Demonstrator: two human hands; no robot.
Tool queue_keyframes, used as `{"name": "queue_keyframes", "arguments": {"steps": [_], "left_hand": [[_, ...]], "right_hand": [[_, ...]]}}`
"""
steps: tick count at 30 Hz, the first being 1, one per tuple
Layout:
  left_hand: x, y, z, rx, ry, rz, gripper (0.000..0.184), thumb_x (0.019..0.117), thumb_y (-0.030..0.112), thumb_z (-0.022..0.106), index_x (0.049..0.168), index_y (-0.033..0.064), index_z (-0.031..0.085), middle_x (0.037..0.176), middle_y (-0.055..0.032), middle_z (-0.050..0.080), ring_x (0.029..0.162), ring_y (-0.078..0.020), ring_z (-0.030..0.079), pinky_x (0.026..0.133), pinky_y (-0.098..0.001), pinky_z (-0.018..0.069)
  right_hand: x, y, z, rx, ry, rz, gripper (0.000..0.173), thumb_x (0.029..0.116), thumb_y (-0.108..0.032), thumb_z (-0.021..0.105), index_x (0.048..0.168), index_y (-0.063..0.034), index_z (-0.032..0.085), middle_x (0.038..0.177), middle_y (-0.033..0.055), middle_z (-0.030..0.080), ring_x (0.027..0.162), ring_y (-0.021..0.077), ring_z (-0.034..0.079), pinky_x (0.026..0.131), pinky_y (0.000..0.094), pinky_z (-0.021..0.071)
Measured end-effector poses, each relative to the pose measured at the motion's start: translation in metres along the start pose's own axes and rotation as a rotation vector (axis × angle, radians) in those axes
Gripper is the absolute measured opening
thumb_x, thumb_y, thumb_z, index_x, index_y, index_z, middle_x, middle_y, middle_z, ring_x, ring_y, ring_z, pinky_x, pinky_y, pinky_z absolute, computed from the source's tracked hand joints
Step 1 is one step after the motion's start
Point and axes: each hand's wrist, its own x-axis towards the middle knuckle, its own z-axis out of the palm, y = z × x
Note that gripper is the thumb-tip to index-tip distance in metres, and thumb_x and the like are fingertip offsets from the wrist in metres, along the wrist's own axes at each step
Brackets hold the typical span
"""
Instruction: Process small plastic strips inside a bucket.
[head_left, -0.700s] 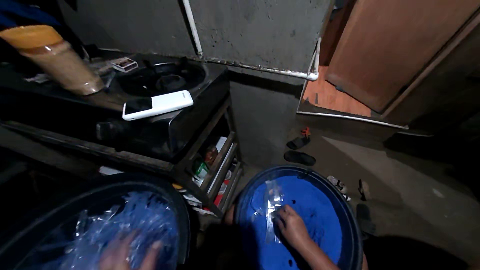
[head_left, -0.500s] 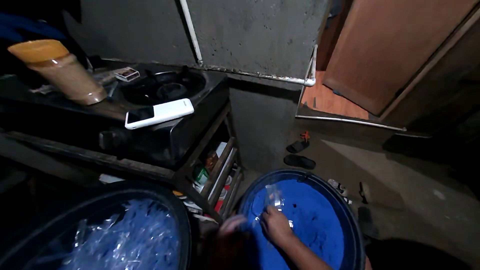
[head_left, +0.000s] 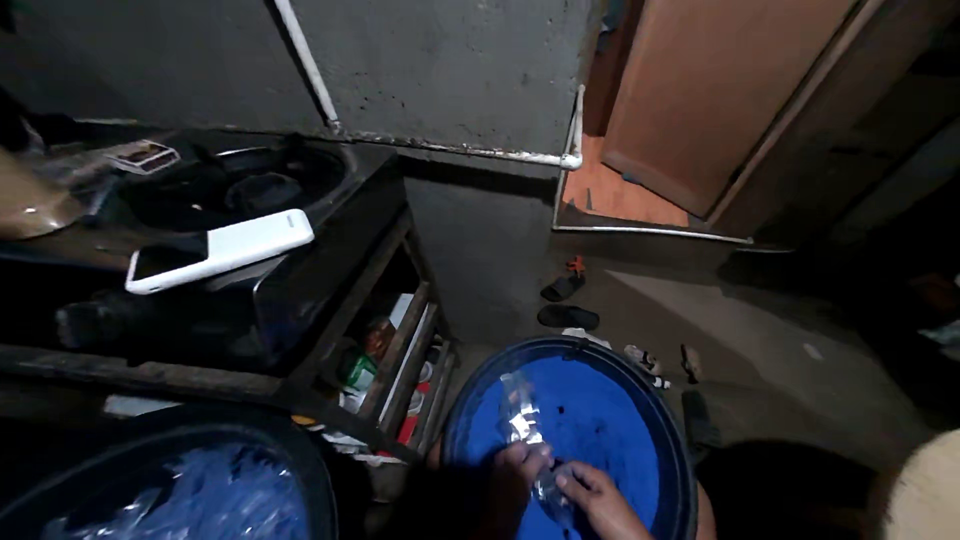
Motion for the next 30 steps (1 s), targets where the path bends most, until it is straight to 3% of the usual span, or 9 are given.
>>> {"name": "queue_keyframes", "arguments": {"steps": [2,4,8,10,12,21,24,27,30], "left_hand": [[-0.005,0.020,0.005,0.040,-0.011,-0.029,0.022,0.0941,0.020,0.072,0.099,-0.0007,0.072,0.087,-0.0085,0.072,0.082,-0.0139,0.068,0.083,-0.0350,0.0555],[-0.008,0.016,0.012,0.017,-0.032,0.029,0.020,0.0879,0.016,0.076,0.100,-0.0003,0.072,0.087,-0.0070,0.072,0.081,-0.0114,0.068,0.081,-0.0327,0.0564],[-0.011,-0.010,0.025,-0.058,-0.143,0.230,0.022,0.0834,0.013,0.078,0.099,-0.0014,0.072,0.086,-0.0052,0.073,0.079,-0.0080,0.069,0.079,-0.0295,0.0587],[-0.015,-0.007,0.026,-0.050,-0.180,0.194,0.025,0.0839,0.017,0.080,0.101,-0.0001,0.072,0.088,-0.0043,0.073,0.081,-0.0076,0.069,0.081,-0.0294,0.0581],[-0.018,-0.001,0.025,-0.022,-0.185,0.137,0.026,0.0846,0.019,0.080,0.102,0.0010,0.073,0.087,-0.0036,0.072,0.080,-0.0078,0.068,0.080,-0.0295,0.0576],[-0.022,0.010,0.015,-0.090,-0.136,0.069,0.016,0.0968,0.012,0.066,0.104,-0.0012,0.071,0.085,-0.0021,0.072,0.077,-0.0057,0.067,0.077,-0.0266,0.0570],[-0.026,0.007,0.015,-0.042,-0.154,0.135,0.014,0.0957,0.012,0.067,0.102,0.0011,0.072,0.089,-0.0011,0.072,0.081,-0.0047,0.068,0.081,-0.0258,0.0573],[-0.030,0.015,0.018,-0.066,-0.154,0.071,0.015,0.0943,0.012,0.070,0.105,0.0014,0.071,0.089,-0.0011,0.072,0.081,-0.0052,0.067,0.080,-0.0261,0.0570],[-0.031,0.014,0.019,-0.071,-0.114,0.066,0.014,0.0943,0.012,0.069,0.102,0.0003,0.071,0.086,-0.0016,0.071,0.079,-0.0053,0.067,0.079,-0.0265,0.0569]], "right_hand": [[-0.007,0.003,-0.002,0.152,0.103,-0.021,0.027,0.1021,-0.018,0.058,0.121,0.0001,0.063,0.097,0.0053,0.067,0.086,0.0105,0.065,0.082,0.0297,0.0567],[-0.010,0.002,-0.005,0.254,0.170,-0.058,0.030,0.1002,-0.021,0.061,0.123,-0.0009,0.061,0.095,0.0043,0.066,0.084,0.0107,0.065,0.078,0.0285,0.0563],[-0.009,0.000,-0.016,0.231,0.191,-0.071,0.020,0.0931,-0.022,0.071,0.103,-0.0049,0.069,0.082,-0.0013,0.065,0.074,0.0065,0.062,0.073,0.0256,0.0542],[-0.008,-0.001,-0.020,0.231,0.197,-0.078,0.012,0.0923,-0.017,0.072,0.091,-0.0057,0.070,0.074,-0.0026,0.065,0.068,0.0051,0.061,0.067,0.0243,0.0531],[-0.009,0.000,-0.023,0.254,0.181,-0.090,0.010,0.0951,-0.013,0.068,0.089,-0.0050,0.070,0.073,-0.0027,0.066,0.069,0.0047,0.062,0.069,0.0241,0.0540],[-0.023,-0.002,-0.028,0.170,0.192,-0.101,0.023,0.1032,-0.012,0.052,0.109,-0.0009,0.071,0.094,0.0013,0.070,0.084,0.0068,0.066,0.081,0.0249,0.0565],[-0.026,-0.001,-0.026,0.207,0.240,-0.154,0.017,0.0997,-0.015,0.059,0.104,-0.0032,0.071,0.086,-0.0006,0.069,0.078,0.0062,0.065,0.075,0.0244,0.0558],[-0.025,-0.003,-0.026,0.239,0.336,-0.201,0.013,0.0971,-0.013,0.063,0.092,-0.0041,0.071,0.077,-0.0027,0.068,0.072,0.0046,0.064,0.071,0.0223,0.0553],[-0.028,-0.008,-0.030,0.200,0.386,-0.208,0.013,0.0961,-0.012,0.064,0.092,-0.0042,0.073,0.077,-0.0032,0.069,0.072,0.0035,0.064,0.071,0.0210,0.0549]]}}
